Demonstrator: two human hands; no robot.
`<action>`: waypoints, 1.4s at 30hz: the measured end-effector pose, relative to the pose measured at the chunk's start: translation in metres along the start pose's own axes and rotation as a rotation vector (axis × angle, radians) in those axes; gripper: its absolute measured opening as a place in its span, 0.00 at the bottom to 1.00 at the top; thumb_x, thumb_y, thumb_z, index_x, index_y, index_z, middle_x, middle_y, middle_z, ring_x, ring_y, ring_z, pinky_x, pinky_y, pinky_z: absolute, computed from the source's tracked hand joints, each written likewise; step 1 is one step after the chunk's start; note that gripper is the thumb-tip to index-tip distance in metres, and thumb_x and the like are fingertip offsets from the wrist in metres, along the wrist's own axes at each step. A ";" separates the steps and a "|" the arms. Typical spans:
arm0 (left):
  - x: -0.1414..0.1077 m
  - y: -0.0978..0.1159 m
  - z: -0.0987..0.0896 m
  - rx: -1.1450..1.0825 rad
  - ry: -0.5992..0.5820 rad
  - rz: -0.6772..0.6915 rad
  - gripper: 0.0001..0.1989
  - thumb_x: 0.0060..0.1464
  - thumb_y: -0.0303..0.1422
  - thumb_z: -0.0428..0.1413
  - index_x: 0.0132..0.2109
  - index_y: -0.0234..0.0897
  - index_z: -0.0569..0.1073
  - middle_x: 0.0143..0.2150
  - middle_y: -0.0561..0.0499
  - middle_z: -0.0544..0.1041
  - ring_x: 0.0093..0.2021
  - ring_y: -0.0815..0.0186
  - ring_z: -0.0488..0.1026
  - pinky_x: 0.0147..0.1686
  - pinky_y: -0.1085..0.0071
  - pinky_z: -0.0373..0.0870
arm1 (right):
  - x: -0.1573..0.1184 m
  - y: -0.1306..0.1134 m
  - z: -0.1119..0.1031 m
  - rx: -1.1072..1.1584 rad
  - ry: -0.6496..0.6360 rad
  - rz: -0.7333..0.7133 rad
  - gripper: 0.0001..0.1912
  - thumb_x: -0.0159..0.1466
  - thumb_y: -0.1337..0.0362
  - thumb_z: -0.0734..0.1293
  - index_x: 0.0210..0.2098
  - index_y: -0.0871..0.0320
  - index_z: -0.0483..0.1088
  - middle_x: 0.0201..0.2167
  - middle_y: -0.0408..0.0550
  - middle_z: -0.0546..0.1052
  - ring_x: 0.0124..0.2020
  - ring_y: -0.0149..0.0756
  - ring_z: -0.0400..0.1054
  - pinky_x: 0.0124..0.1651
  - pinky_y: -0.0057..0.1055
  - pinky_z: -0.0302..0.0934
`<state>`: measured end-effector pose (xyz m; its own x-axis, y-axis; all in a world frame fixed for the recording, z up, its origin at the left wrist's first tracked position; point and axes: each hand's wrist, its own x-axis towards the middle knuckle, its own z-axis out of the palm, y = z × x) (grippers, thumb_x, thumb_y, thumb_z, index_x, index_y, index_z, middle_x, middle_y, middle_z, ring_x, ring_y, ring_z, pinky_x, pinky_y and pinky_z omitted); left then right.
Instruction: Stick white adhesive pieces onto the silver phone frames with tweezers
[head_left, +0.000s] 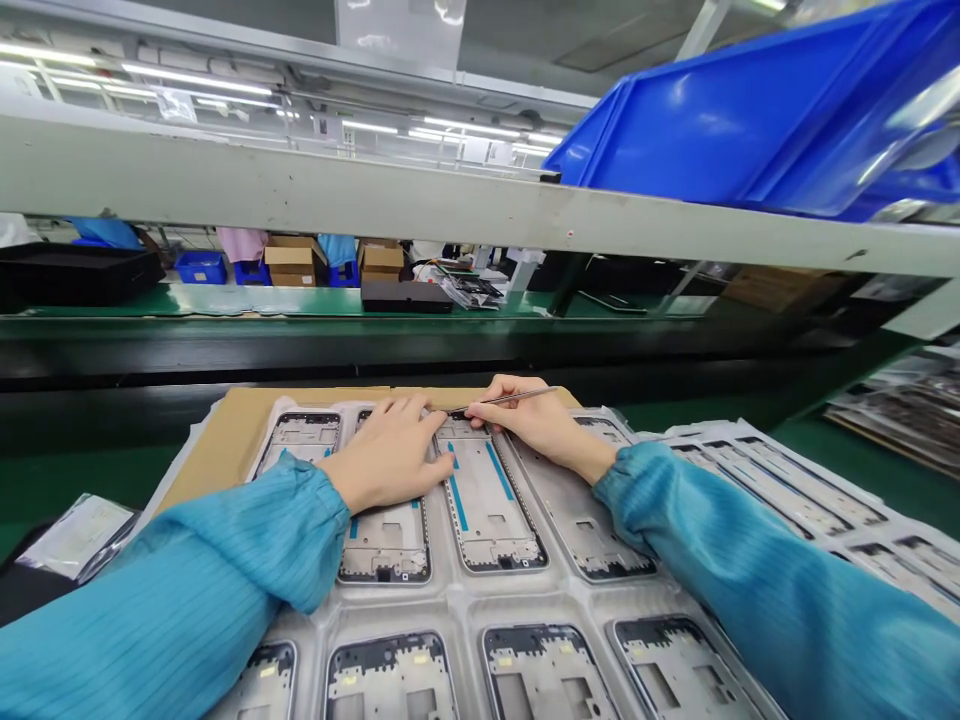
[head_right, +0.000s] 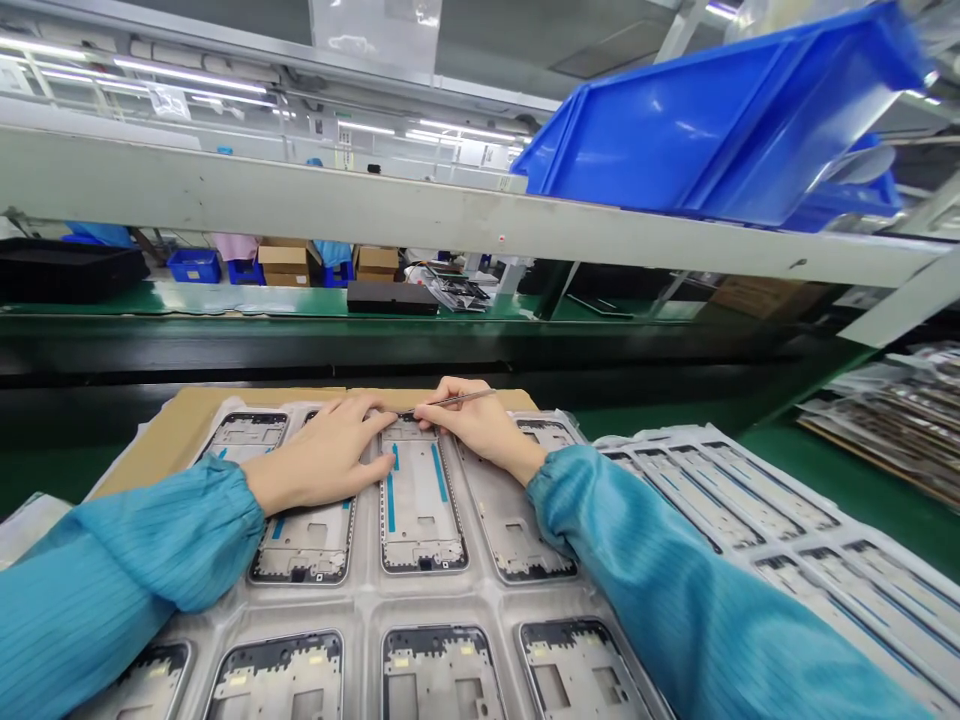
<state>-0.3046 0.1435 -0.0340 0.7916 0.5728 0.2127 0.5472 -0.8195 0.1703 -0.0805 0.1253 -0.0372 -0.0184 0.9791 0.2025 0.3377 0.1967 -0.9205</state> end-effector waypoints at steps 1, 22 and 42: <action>0.000 0.001 -0.001 0.020 -0.005 -0.002 0.20 0.65 0.36 0.53 0.59 0.30 0.71 0.55 0.37 0.71 0.57 0.46 0.68 0.60 0.49 0.65 | 0.000 0.000 0.000 -0.002 0.004 0.001 0.23 0.49 0.46 0.79 0.24 0.57 0.70 0.23 0.48 0.81 0.23 0.34 0.72 0.27 0.32 0.64; 0.008 0.017 -0.006 0.169 -0.060 -0.035 0.16 0.61 0.34 0.48 0.50 0.28 0.73 0.51 0.32 0.72 0.52 0.42 0.69 0.52 0.46 0.68 | 0.002 0.007 -0.007 -0.007 0.218 -0.013 0.23 0.52 0.44 0.77 0.27 0.56 0.72 0.26 0.49 0.81 0.23 0.34 0.71 0.27 0.32 0.66; -0.026 -0.012 -0.025 0.157 -0.090 -0.115 0.19 0.57 0.31 0.48 0.55 0.32 0.70 0.53 0.37 0.71 0.54 0.47 0.68 0.53 0.50 0.68 | 0.041 0.014 0.041 -0.115 0.229 -0.179 0.13 0.70 0.55 0.65 0.37 0.58 0.72 0.35 0.45 0.77 0.36 0.35 0.73 0.45 0.38 0.69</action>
<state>-0.3384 0.1391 -0.0176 0.7389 0.6643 0.1130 0.6652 -0.7458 0.0349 -0.1157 0.1707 -0.0554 0.1211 0.8898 0.4400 0.4528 0.3450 -0.8222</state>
